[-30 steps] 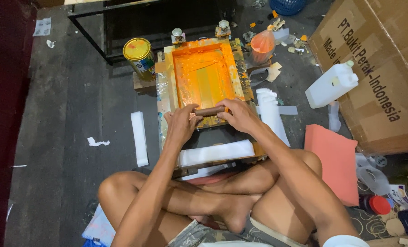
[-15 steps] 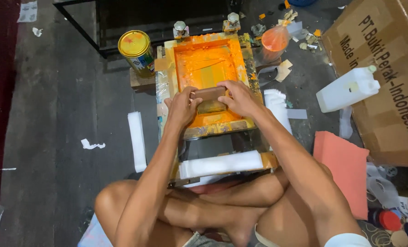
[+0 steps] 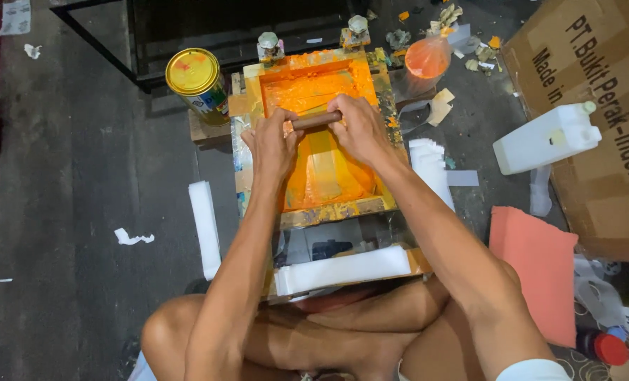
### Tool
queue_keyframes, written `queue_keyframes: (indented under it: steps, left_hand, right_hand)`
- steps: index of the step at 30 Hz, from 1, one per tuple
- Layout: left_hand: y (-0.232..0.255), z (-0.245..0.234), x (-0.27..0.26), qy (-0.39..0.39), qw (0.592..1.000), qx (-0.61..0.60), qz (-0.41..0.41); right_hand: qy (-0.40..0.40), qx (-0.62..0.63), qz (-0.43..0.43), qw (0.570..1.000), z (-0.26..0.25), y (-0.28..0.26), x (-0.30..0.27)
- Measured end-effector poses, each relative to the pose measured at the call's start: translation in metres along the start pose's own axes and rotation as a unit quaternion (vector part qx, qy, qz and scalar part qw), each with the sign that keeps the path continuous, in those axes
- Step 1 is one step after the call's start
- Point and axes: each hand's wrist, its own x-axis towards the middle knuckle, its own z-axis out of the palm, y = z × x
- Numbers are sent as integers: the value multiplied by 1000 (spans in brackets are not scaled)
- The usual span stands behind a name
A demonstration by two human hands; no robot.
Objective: The person sits cross-legged and repeatedly rolls a cylindrical tool over orange paint in a wooden tray to coat it. They then pick up a white rectangular strip, place it on a lower surface, and repeat the rolling and placement cycle.
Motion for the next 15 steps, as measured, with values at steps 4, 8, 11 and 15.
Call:
queue_keyframes:
  steps: [4, 8, 11, 15]
  left_hand:
    - [-8, 8, -13, -10, 1000, 23, 15]
    - [-4, 5, -27, -15, 1000, 24, 11]
    - [2, -2, -44, -28, 999, 31, 10]
    - [-3, -4, -65, -49, 998, 37, 16]
  right_hand:
    - [-30, -6, 12, 999, 2, 5, -13]
    - [-46, -25, 16, 998, -5, -6, -27]
    - [-51, -22, 12, 998, -15, -24, -42]
    - [-56, -7, -7, 998, -31, -48, -65]
